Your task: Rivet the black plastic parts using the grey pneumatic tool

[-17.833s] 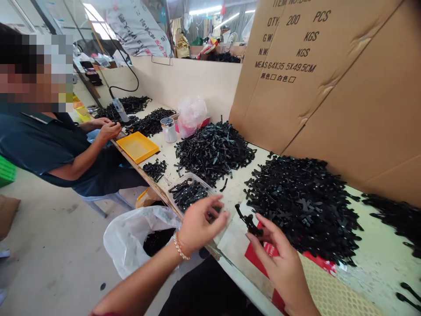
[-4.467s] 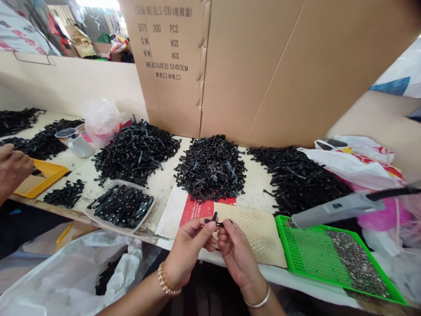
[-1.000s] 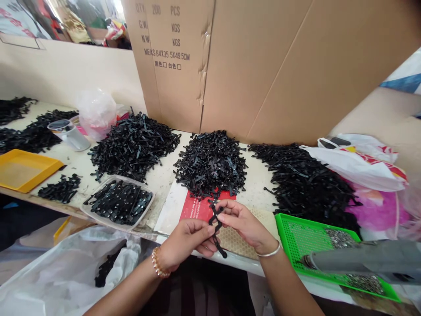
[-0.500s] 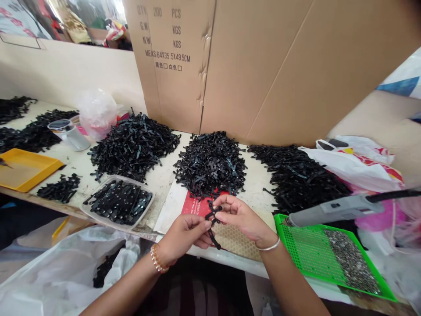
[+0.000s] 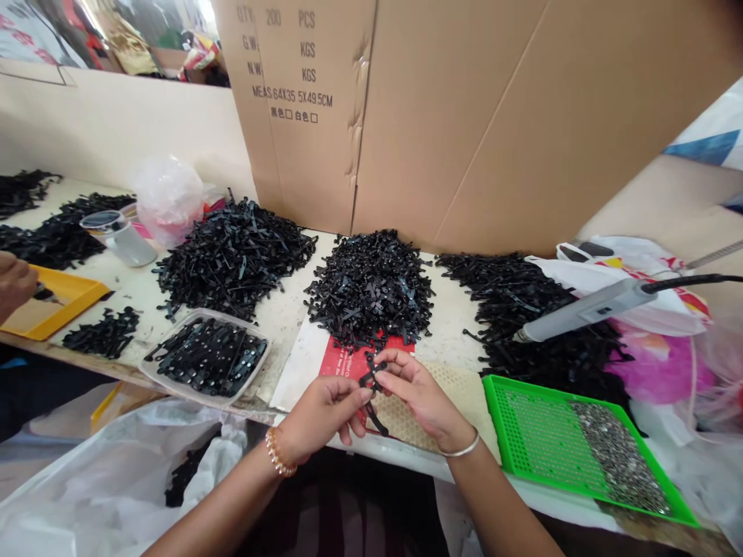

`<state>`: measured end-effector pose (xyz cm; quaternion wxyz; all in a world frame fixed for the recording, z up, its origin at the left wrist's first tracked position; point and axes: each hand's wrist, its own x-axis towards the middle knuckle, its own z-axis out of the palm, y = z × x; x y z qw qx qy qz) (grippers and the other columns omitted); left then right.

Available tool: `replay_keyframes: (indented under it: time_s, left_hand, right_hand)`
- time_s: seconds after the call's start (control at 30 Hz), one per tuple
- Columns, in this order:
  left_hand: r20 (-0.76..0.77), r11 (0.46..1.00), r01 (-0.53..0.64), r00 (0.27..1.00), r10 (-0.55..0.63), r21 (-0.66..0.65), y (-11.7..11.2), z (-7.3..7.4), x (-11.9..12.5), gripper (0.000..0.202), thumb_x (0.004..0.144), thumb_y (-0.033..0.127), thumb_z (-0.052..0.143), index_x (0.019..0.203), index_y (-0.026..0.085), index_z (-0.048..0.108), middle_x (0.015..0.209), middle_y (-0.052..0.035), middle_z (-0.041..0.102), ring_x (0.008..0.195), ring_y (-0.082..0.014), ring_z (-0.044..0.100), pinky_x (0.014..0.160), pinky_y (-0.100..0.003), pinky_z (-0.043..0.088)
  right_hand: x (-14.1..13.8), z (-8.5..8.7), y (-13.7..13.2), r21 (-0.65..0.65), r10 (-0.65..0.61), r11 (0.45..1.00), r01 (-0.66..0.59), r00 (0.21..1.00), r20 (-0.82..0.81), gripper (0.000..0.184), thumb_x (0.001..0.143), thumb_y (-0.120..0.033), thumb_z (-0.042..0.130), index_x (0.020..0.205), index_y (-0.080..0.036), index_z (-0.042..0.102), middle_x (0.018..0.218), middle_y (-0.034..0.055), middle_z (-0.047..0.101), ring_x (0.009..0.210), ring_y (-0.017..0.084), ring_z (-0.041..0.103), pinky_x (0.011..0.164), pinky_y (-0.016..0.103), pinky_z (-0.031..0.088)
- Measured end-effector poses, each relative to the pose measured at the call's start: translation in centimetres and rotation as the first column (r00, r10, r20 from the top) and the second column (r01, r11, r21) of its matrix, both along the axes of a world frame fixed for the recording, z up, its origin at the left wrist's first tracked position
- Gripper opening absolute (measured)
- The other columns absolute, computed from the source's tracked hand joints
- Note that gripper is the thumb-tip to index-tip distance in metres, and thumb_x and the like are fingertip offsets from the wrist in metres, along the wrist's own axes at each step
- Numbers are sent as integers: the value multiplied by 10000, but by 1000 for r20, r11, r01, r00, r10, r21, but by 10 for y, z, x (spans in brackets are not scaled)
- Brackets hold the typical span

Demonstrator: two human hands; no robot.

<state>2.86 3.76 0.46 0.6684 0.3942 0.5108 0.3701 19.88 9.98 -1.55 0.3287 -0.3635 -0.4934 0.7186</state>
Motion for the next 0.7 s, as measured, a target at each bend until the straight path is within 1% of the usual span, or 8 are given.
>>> replay_keyframes:
  time_s: [0.13, 0.23, 0.33, 0.4, 0.5, 0.57, 0.63, 0.7]
  left_hand:
    - [-48, 1000, 9, 999, -8, 8, -2, 2, -1, 450, 717, 592, 649, 640, 153, 588, 452, 28, 540, 363, -50, 383, 372, -170, 273]
    - [-68, 999, 38, 997, -40, -24, -3, 3, -2, 467, 722, 609, 636, 632, 156, 566, 421, 43, 506, 350, -40, 308, 381, -178, 192]
    - [-29, 997, 58, 998, -60, -45, -3, 2, -3, 478, 720, 620, 634, 648, 152, 572, 407, 57, 471, 352, -33, 238, 394, -194, 128]
    - [-21, 998, 33, 999, -34, -51, -3, 0, -3, 470, 718, 609, 645, 657, 147, 584, 410, 61, 460, 359, -30, 233, 399, -195, 121]
    - [-18, 996, -67, 998, 67, -55, -2, -3, -1, 425, 692, 550, 702, 700, 132, 621, 456, 43, 505, 393, -40, 345, 405, -178, 201]
    - [7, 980, -194, 981, 195, -53, -2, -5, 1, 407, 639, 480, 770, 786, 125, 638, 519, 29, 560, 450, -61, 454, 431, -172, 290]
    - [44, 943, -331, 942, 333, -41, -2, -6, 4, 506, 589, 413, 822, 955, 128, 619, 557, 37, 590, 489, -80, 513, 468, -177, 359]
    - [81, 904, -427, 900, 429, -34, -3, -8, 8, 687, 572, 371, 845, 1142, 137, 541, 555, 59, 596, 499, -85, 532, 508, -185, 402]
  right_hand:
    - [-1, -3, -3, -22, -12, 1000, 12, 1000, -3, 307, 729, -368, 762, 953, -214, 620, 744, -18, 582, 683, 124, 523, 647, 251, 409]
    - [-2, -6, -4, -7, -15, 1000, 15, 1000, -13, 294, 742, -360, 753, 962, -215, 620, 762, -16, 577, 684, 120, 513, 642, 247, 407]
    - [-3, -8, -5, 4, -13, 1000, 13, 999, -38, 283, 754, -353, 744, 970, -221, 617, 797, -15, 580, 693, 114, 512, 657, 248, 416]
    - [-3, -9, -5, 1, -20, 1000, 20, 999, -49, 290, 749, -360, 748, 968, -224, 615, 813, -14, 585, 700, 114, 519, 668, 251, 425]
    - [-4, -9, -6, 3, -60, 998, 61, 997, -42, 303, 726, -370, 766, 945, -222, 618, 810, -10, 597, 719, 122, 540, 688, 260, 443]
    - [-5, -10, -7, 5, -105, 994, 105, 994, -40, 307, 709, -376, 779, 920, -219, 620, 834, 0, 609, 749, 133, 559, 705, 267, 457]
    - [-6, -12, -10, 7, -153, 988, 153, 987, -45, 316, 702, -395, 781, 910, -220, 621, 881, 16, 617, 789, 150, 573, 715, 277, 473]
    - [-9, -14, -14, 23, -205, 978, 207, 977, -56, 318, 709, -418, 772, 910, -225, 619, 897, 19, 613, 813, 158, 574, 726, 281, 481]
